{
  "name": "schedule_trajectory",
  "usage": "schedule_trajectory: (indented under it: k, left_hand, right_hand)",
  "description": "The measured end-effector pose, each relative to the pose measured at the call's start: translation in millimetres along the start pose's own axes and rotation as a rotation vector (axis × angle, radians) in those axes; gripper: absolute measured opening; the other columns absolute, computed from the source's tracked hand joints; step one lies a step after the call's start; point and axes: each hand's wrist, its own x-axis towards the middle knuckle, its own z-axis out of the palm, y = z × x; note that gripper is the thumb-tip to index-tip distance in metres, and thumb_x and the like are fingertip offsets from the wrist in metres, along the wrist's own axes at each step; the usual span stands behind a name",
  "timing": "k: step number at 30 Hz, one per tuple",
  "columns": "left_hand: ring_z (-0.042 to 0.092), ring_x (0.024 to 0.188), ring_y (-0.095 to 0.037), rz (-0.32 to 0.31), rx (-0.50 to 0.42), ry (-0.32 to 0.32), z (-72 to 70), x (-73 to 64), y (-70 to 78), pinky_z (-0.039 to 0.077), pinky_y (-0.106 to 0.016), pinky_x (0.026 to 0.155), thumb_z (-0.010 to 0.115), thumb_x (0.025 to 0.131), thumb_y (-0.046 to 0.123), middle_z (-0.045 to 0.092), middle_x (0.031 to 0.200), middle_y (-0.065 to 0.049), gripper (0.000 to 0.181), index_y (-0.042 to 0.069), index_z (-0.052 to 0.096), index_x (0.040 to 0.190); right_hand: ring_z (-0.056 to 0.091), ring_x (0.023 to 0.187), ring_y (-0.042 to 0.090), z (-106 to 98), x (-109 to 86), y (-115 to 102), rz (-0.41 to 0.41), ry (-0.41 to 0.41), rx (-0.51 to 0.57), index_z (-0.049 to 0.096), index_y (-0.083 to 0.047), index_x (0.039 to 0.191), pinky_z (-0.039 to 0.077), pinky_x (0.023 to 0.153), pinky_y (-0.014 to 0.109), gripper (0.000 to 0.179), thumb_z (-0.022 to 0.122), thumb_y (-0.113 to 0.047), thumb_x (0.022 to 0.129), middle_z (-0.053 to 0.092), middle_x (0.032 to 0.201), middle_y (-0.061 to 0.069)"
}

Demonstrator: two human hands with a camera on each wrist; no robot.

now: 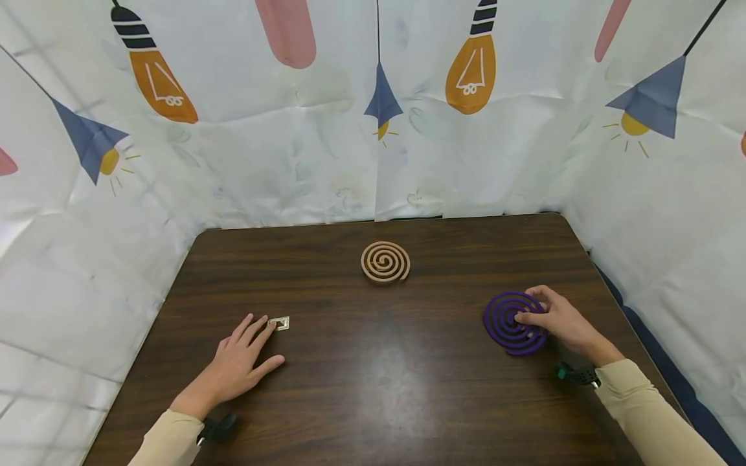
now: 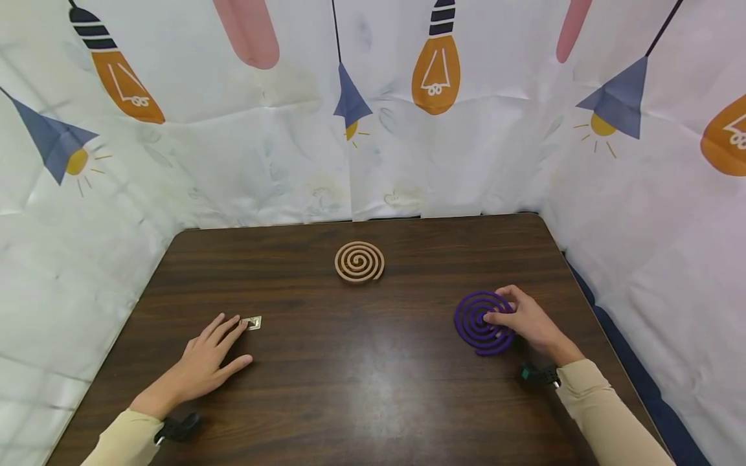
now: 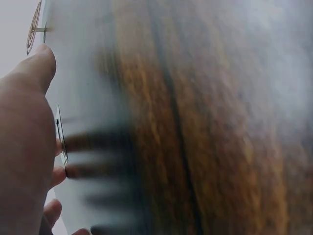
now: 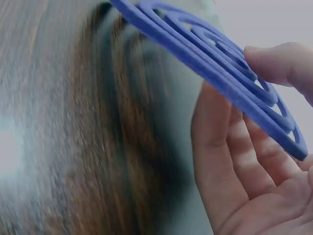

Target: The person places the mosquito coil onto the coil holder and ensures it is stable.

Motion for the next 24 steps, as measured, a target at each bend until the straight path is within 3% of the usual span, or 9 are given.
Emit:
schedule_trajectory:
  k: [8,15,24]
  left_hand:
    - [0.022,0.156,-0.050,-0.005,0.004,0.012,2.5,4.6,6.5,0.033,-0.076,0.106,0.057,0.102,0.057,0.033,0.167,-0.020,0.077,0.011,0.041,0.160]
    - [0.020,0.156,-0.050,-0.022,-0.010,0.008,5.9,10.7,14.3,0.030,-0.076,0.108,0.057,0.101,0.058,0.030,0.168,-0.021,0.078,0.011,0.040,0.160]
    - [0.017,0.158,-0.049,-0.006,-0.019,0.015,11.5,21.2,25.7,0.029,-0.076,0.109,0.055,0.102,0.058,0.029,0.169,-0.019,0.078,0.010,0.038,0.161]
  right_hand:
    - [0.066,0.088,0.003,5.2,1.4,0.9,-0.046,0.031,-0.045,0.052,0.003,0.136,0.056,0.076,0.024,0.058,0.078,-0.027,0.094,0.072,0.105,-0.004]
    - [0.063,0.085,0.003,10.4,2.7,-1.1,-0.060,0.014,0.075,0.050,0.005,0.133,0.055,0.073,0.024,0.049,0.073,-0.021,0.098,0.068,0.098,-0.012]
    - [0.067,0.093,-0.002,18.4,7.4,-6.1,-0.063,0.028,0.239,0.048,0.002,0.134,0.058,0.079,0.019,0.045,0.071,-0.016,0.099,0.070,0.106,-0.015]
